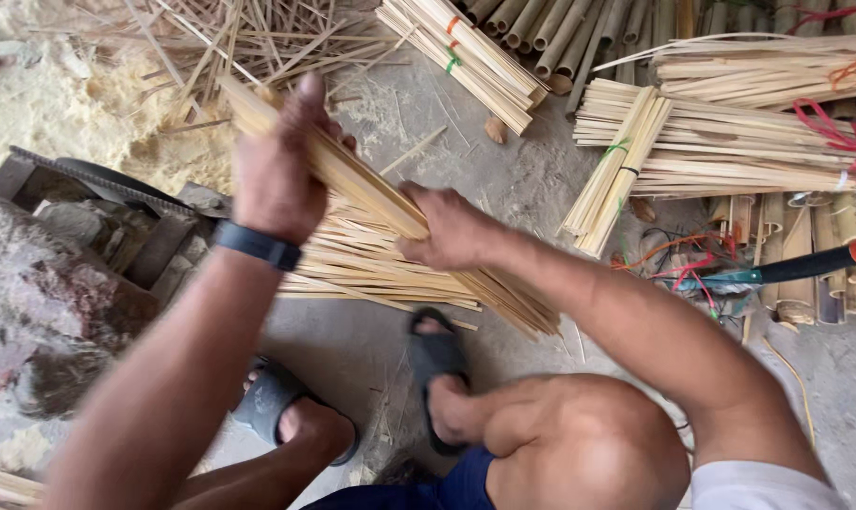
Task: The person sits on the floor and uses a rotating grinding wheel to sharpen the ends of thin bamboo sticks. They hold bundles of sticks in both hands, feed them against the wheel, and then place the sharpened sticks into a pile on the floor.
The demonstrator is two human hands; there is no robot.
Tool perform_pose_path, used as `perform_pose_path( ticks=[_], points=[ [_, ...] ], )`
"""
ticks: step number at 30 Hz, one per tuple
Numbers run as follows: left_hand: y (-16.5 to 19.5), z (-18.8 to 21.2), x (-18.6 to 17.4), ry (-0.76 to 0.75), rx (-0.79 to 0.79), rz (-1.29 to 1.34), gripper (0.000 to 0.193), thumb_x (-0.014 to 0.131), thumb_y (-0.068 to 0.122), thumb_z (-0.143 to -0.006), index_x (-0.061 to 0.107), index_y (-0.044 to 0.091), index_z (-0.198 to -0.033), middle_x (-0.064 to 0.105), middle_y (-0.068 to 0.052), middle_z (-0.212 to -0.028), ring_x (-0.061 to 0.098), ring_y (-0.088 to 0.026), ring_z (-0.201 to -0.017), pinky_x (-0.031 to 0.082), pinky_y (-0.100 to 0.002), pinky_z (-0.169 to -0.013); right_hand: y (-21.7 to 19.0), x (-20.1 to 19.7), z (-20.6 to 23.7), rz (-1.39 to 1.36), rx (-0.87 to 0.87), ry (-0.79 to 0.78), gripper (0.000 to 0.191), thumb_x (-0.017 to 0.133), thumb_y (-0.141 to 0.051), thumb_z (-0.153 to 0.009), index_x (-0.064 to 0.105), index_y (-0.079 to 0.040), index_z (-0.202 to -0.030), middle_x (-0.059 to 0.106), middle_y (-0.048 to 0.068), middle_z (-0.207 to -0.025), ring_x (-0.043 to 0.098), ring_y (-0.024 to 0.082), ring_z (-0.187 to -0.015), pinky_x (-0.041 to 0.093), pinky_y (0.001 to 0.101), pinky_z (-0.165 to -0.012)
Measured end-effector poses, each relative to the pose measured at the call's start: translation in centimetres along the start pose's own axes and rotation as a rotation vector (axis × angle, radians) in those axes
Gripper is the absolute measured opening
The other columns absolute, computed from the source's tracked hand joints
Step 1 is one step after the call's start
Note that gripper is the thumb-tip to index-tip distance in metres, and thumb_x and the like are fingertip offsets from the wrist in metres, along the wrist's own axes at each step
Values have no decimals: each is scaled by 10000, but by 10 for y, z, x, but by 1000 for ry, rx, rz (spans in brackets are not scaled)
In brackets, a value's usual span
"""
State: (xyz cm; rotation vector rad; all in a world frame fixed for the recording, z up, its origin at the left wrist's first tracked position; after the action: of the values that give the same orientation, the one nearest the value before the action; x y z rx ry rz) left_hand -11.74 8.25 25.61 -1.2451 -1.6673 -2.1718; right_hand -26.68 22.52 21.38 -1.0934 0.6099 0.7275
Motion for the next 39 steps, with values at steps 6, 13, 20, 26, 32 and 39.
perform_pose_path(
  ticks=[6,13,20,26,32,39],
  points=[
    [31,47,-31,-263,9,-118,281,695,-16,-902,534,43,-1125,569,-70,-1109,604,-235,-1096,499,-472,-1093,-14,19,-12,-340,-252,-336,319,729,-124,-840,575,38,-1068,681,117,-803,722,185,-590,659,315,-519],
    [-121,95,-151,353,-200,169,339,647,-11,-855,629,-63,-1189,678,-131,-1133,631,-256,-1098,478,-400,-1078,28,151,-34,-279,-309,-518,752,872,-396,-736,591,19,-1296,721,216,-1120,707,275,-941,573,418,-837],
    [-155,-6,-241,468,-250,108,317,765,65,-881,680,-20,-1174,720,-115,-1079,722,-248,-954,623,-420,-862,17,177,-195,-429,-282,-28,608,819,-357,-853,620,6,-1299,698,203,-1221,700,272,-1084,580,381,-904],
    [-162,-27,-299,545,-249,207,251,747,83,-902,729,-69,-1101,760,-155,-1034,743,-254,-921,632,-406,-832,12,203,-262,-365,-311,54,214,794,-176,-871,782,-13,-1008,786,144,-938,779,248,-806,601,334,-736],
    [-178,-13,-342,592,-227,137,256,774,65,-866,745,-62,-1086,771,-155,-1044,745,-243,-924,627,-410,-849,30,223,-257,-249,-485,177,190,751,-104,-939,770,7,-1091,761,149,-883,749,246,-715,584,332,-626],
    [-190,-18,-355,547,-194,91,208,758,39,-889,760,-38,-1083,774,-140,-1029,746,-208,-912,622,-360,-821,11,217,-268,-108,-548,426,147,745,-12,-928,754,41,-1064,722,160,-856,727,243,-692,580,336,-563]
  ],
)
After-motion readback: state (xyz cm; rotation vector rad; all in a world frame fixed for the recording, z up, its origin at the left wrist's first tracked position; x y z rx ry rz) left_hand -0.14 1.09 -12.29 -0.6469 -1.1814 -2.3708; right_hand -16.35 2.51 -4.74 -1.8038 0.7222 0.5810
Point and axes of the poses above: each hand's wrist, its own z-axis away from the middle knuckle, its own x-axis out of the palm, y = z × x, the point moved 4 cm from there along -z, towards the middle knuckle
